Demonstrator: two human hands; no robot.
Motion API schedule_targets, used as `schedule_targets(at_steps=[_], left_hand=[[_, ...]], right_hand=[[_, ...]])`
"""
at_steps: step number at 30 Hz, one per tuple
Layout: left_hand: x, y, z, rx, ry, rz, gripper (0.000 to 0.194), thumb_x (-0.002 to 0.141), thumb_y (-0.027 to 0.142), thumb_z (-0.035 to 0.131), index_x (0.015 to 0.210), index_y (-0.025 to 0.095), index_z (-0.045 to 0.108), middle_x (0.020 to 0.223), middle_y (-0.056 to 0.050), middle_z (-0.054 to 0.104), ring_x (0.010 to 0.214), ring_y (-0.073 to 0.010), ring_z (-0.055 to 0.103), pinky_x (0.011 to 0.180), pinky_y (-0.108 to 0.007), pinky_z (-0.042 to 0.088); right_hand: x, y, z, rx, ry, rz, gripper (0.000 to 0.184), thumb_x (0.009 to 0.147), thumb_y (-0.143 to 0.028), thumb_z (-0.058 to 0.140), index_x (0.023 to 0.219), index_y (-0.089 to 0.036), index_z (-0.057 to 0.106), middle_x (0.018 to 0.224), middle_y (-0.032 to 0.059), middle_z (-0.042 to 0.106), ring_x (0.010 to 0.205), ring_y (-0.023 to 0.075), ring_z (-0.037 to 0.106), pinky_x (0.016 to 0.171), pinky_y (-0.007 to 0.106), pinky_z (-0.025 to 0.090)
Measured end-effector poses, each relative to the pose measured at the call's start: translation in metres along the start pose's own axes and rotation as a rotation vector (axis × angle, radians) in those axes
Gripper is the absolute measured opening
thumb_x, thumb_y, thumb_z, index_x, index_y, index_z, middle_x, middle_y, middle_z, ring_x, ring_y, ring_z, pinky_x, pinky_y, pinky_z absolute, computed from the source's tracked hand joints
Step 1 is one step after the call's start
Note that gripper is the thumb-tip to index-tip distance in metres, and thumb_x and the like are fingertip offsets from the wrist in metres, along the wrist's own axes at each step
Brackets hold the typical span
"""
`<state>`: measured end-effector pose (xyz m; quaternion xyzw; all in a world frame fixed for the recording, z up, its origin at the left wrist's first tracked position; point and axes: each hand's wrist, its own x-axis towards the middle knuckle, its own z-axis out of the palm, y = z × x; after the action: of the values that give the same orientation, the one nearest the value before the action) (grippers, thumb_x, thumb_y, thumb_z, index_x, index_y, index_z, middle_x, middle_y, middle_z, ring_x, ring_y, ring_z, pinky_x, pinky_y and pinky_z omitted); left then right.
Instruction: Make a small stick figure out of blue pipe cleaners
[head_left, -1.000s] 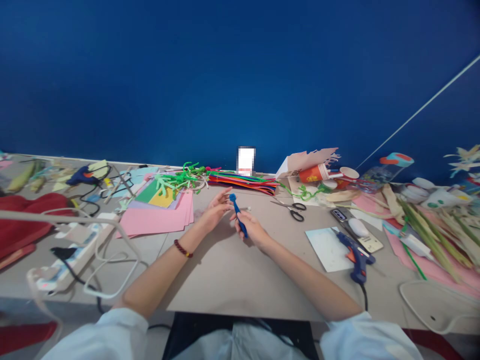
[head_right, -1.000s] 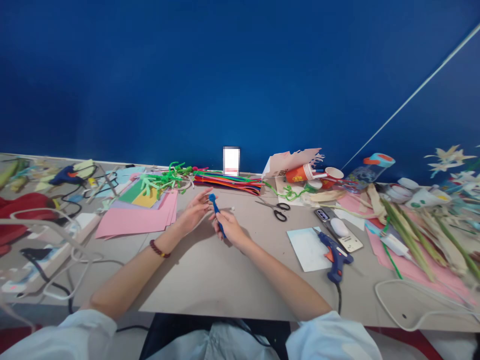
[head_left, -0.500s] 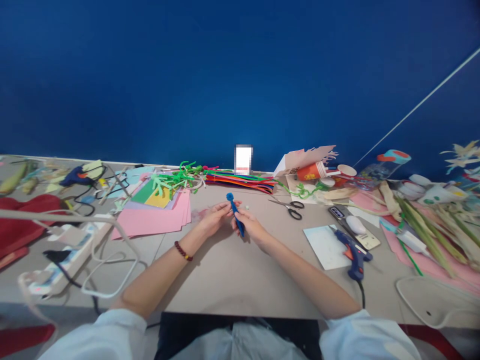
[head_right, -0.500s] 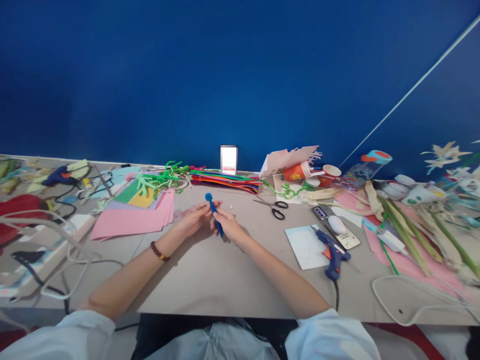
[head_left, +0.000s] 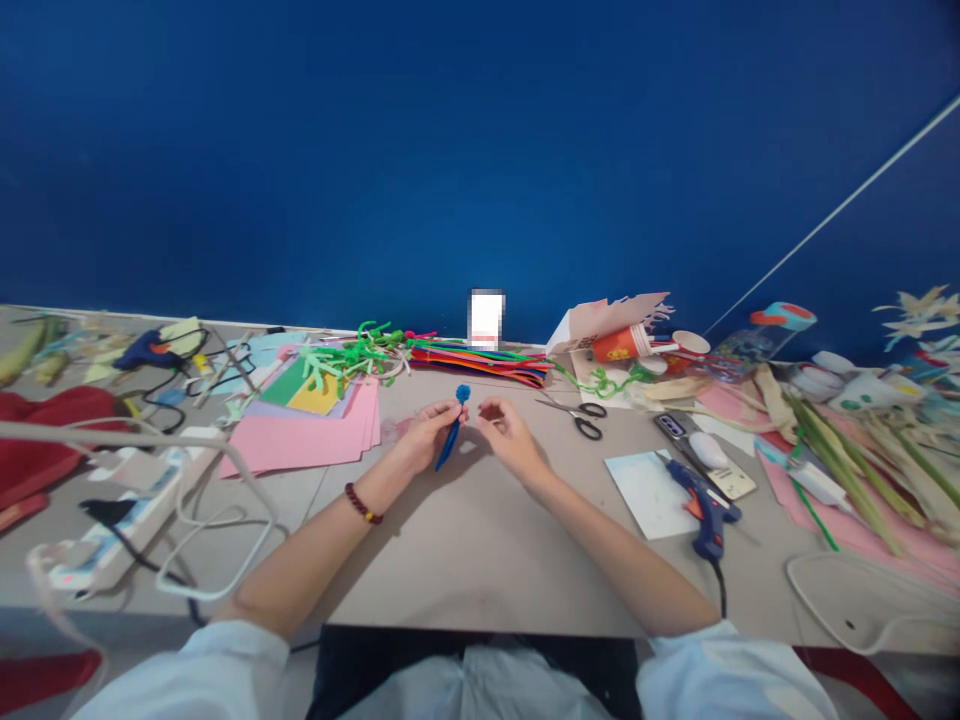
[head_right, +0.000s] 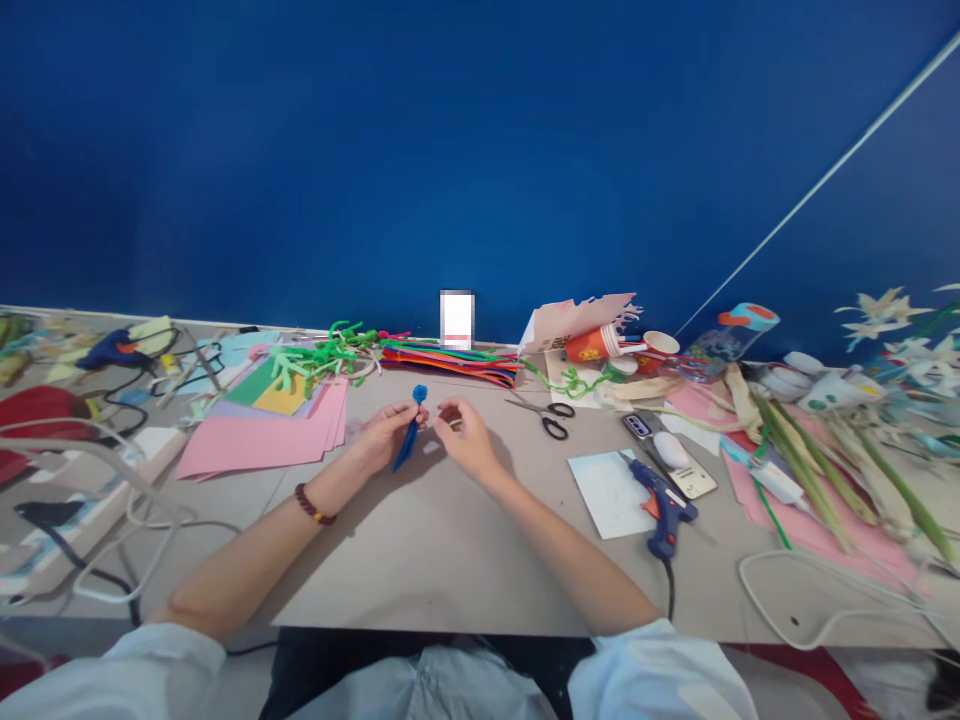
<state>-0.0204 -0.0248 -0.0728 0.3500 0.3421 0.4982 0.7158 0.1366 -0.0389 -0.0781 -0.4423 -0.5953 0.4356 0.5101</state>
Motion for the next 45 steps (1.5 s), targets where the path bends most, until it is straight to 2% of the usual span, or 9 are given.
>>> schedule_targets(at_steps=[4,9,17,23,27,32,35,40,45], left_hand=[[-0.005,0.003,0.004,0.101,-0.028,-0.109,0.025,0.061,0.033,0.078,0.070,0.014,0.066,0.059,-0.001,0.059,0.054,-0.0098,0.054,0.051,-0.022,0.040],[-0.014,0.008,0.015,0.247,-0.100,-0.141,0.029,0.065,0.039,0.074,0.066,0.013,0.062,0.052,0.002,0.053,0.043,-0.0055,0.044,0.044,-0.020,0.031],[-0.014,0.013,0.013,0.396,-0.124,-0.232,0.030,0.065,0.039,0.073,0.074,0.011,0.067,0.061,-0.001,0.059,0.048,-0.0064,0.048,0.049,-0.021,0.036],[-0.012,0.011,0.008,0.447,-0.184,-0.231,0.027,0.068,0.038,0.068,0.072,0.011,0.066,0.052,0.003,0.050,0.042,-0.0047,0.041,0.045,-0.020,0.027],[-0.011,0.011,0.005,0.440,-0.235,-0.266,0.024,0.070,0.036,0.065,0.071,0.012,0.065,0.050,0.004,0.046,0.042,-0.0048,0.037,0.044,-0.021,0.025],[-0.007,0.010,0.001,0.506,-0.261,-0.247,0.021,0.072,0.035,0.060,0.072,0.014,0.062,0.048,0.006,0.041,0.042,-0.0053,0.033,0.044,-0.021,0.024],[-0.008,0.012,0.002,0.717,-0.251,-0.104,0.018,0.076,0.032,0.055,0.074,0.015,0.062,0.050,0.005,0.044,0.045,-0.0069,0.037,0.046,-0.021,0.026],[-0.014,0.013,0.008,1.254,-0.246,0.441,0.016,0.083,0.018,0.047,0.077,0.017,0.062,0.076,-0.002,0.063,0.073,-0.0129,0.056,0.067,-0.024,0.040],[-0.017,0.004,0.003,1.745,-0.207,0.781,0.020,0.087,0.014,0.042,0.085,0.016,0.062,0.075,-0.004,0.061,0.069,-0.0145,0.056,0.058,-0.025,0.038]], right_hand=[[0.011,-0.010,-0.019,-0.104,-0.115,-0.171,0.037,0.080,-0.025,0.054,0.117,-0.024,0.053,0.118,0.0075,0.057,0.095,0.0148,0.059,0.077,0.029,0.051],[0.017,-0.019,-0.033,-0.372,-0.297,-0.355,0.033,0.079,-0.013,0.047,0.106,-0.021,0.063,0.103,0.0060,0.067,0.091,0.0158,0.061,0.082,0.031,0.049],[0.014,-0.031,-0.041,-0.530,-0.385,-0.373,0.020,0.078,-0.016,0.053,0.096,-0.018,0.061,0.093,0.0062,0.064,0.080,0.0155,0.057,0.072,0.027,0.046],[0.009,-0.044,-0.040,-0.695,-0.478,-0.441,0.017,0.081,-0.015,0.052,0.095,-0.018,0.060,0.095,0.0065,0.064,0.090,0.0171,0.058,0.080,0.028,0.043],[0.008,-0.050,-0.040,-0.839,-0.522,-0.445,0.013,0.082,-0.016,0.054,0.092,-0.018,0.061,0.092,0.0073,0.065,0.086,0.0178,0.058,0.075,0.027,0.042],[0.008,-0.041,-0.037,-0.969,-0.531,-0.445,0.009,0.084,-0.019,0.054,0.089,-0.017,0.062,0.084,0.0077,0.064,0.077,0.0176,0.057,0.069,0.027,0.038],[0.007,-0.038,-0.033,-1.014,-0.520,-0.431,0.009,0.084,-0.017,0.053,0.086,-0.016,0.062,0.081,0.0070,0.063,0.074,0.0165,0.055,0.066,0.026,0.035],[0.004,-0.039,-0.028,-0.990,-0.458,-0.337,0.010,0.083,-0.014,0.052,0.080,-0.015,0.061,0.078,0.0068,0.062,0.070,0.0151,0.052,0.064,0.026,0.033],[0.004,-0.036,-0.025,-0.856,-0.391,-0.214,0.012,0.078,-0.012,0.049,0.075,-0.016,0.060,0.073,0.0041,0.062,0.066,0.0135,0.051,0.062,0.024,0.033]])
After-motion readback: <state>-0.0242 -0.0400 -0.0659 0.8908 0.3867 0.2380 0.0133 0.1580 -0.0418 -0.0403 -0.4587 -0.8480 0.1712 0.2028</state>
